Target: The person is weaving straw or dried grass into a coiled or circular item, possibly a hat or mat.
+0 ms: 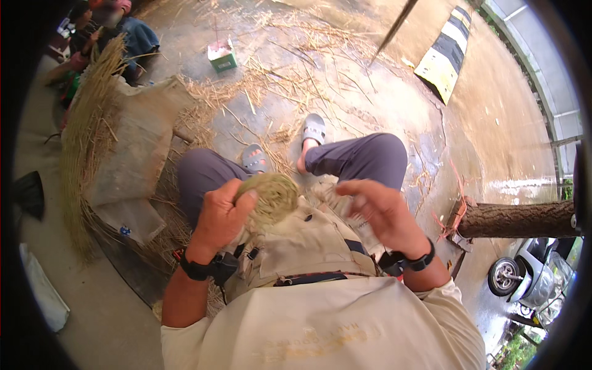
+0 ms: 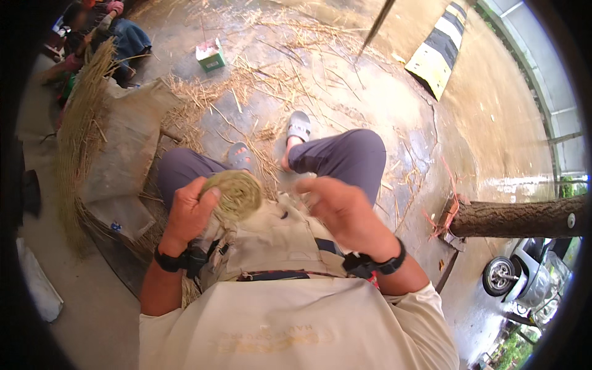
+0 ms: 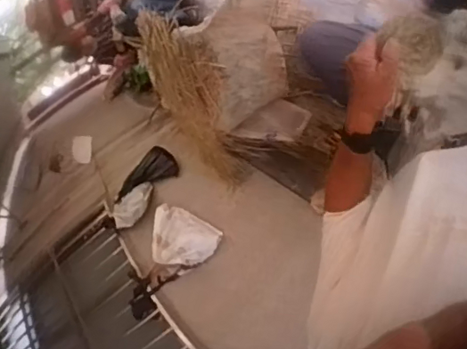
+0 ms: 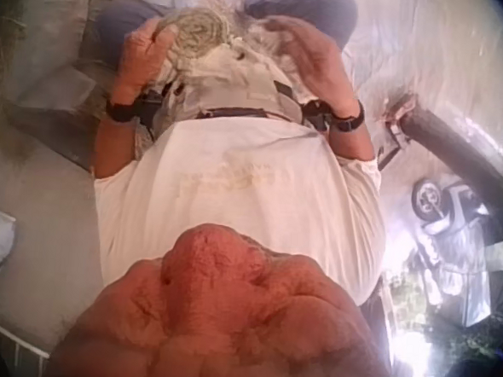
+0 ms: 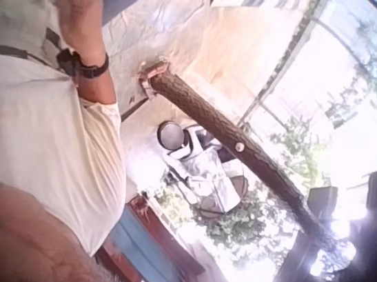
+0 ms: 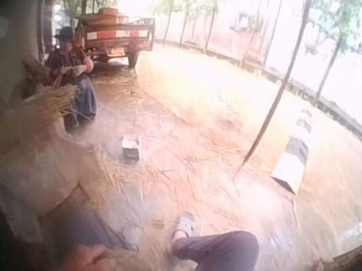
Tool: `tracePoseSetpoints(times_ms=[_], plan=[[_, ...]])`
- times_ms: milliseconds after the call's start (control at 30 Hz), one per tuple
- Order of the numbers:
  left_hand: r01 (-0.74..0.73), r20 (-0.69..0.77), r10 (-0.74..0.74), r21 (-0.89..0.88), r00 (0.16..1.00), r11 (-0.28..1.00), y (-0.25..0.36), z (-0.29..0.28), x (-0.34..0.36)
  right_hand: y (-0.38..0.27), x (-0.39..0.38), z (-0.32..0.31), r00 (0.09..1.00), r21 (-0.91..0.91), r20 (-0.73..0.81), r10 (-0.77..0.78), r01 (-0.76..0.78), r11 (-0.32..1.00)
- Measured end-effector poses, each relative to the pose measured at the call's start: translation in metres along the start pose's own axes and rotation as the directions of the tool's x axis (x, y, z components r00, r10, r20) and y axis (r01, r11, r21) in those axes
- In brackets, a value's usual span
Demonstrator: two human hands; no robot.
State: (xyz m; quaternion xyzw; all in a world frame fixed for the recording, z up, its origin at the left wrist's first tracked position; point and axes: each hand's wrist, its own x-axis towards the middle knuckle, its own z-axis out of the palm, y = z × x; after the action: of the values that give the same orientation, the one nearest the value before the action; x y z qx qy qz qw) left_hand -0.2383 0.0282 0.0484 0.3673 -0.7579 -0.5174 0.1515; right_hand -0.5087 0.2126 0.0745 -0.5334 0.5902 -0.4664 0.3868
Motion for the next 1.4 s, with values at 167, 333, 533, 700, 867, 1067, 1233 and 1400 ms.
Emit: tracePoseSetpoints(times_ms=[167, 333, 533, 700, 867, 1067, 1233, 1400], plan=[[-0.056, -0.290, 0.092, 0.131, 0.952, 0.990, -0.011, -0.041, -0.017, 0.012, -0.030, -0.038, 0.860, 0.284, -0.357, 0.364, -0.271, 0.920], [0.020, -0.313, 0.013, 0.101, 0.950, 0.995, -0.006, -0.035, -0.041, 0.011, -0.020, -0.019, 0.897, 0.287, -0.275, 0.346, -0.267, 0.920], [0.009, -0.308, 0.015, 0.077, 0.951, 0.997, -0.007, -0.015, -0.054, -0.013, 0.006, 0.045, 0.968, 0.168, 0.138, 0.211, -0.233, 0.958], [-0.019, -0.278, 0.049, 0.110, 0.959, 0.994, 0.003, -0.005, -0.049, -0.022, 0.029, 0.072, 0.972, -0.021, 0.236, -0.010, 0.016, 1.000], [-0.042, -0.251, 0.068, 0.106, 0.966, 0.994, 0.003, 0.003, -0.039, -0.011, 0.029, 0.079, 0.976, -0.032, 0.217, -0.016, 0.023, 0.999], [-0.069, -0.269, 0.103, 0.134, 0.958, 0.989, -0.002, 0.009, -0.031, -0.014, 0.036, 0.080, 0.970, -0.048, 0.231, 0.076, -0.066, 0.997], [-0.180, -0.381, 0.282, 0.281, 0.881, 0.943, -0.008, 0.013, -0.029, -0.020, 0.042, 0.091, 0.971, -0.099, 0.214, 0.104, -0.084, 0.991], [-0.179, -0.393, 0.342, 0.396, 0.854, 0.901, -0.014, 0.012, -0.030, -0.023, 0.056, 0.106, 0.986, -0.098, 0.164, 0.025, -0.009, 0.995]])
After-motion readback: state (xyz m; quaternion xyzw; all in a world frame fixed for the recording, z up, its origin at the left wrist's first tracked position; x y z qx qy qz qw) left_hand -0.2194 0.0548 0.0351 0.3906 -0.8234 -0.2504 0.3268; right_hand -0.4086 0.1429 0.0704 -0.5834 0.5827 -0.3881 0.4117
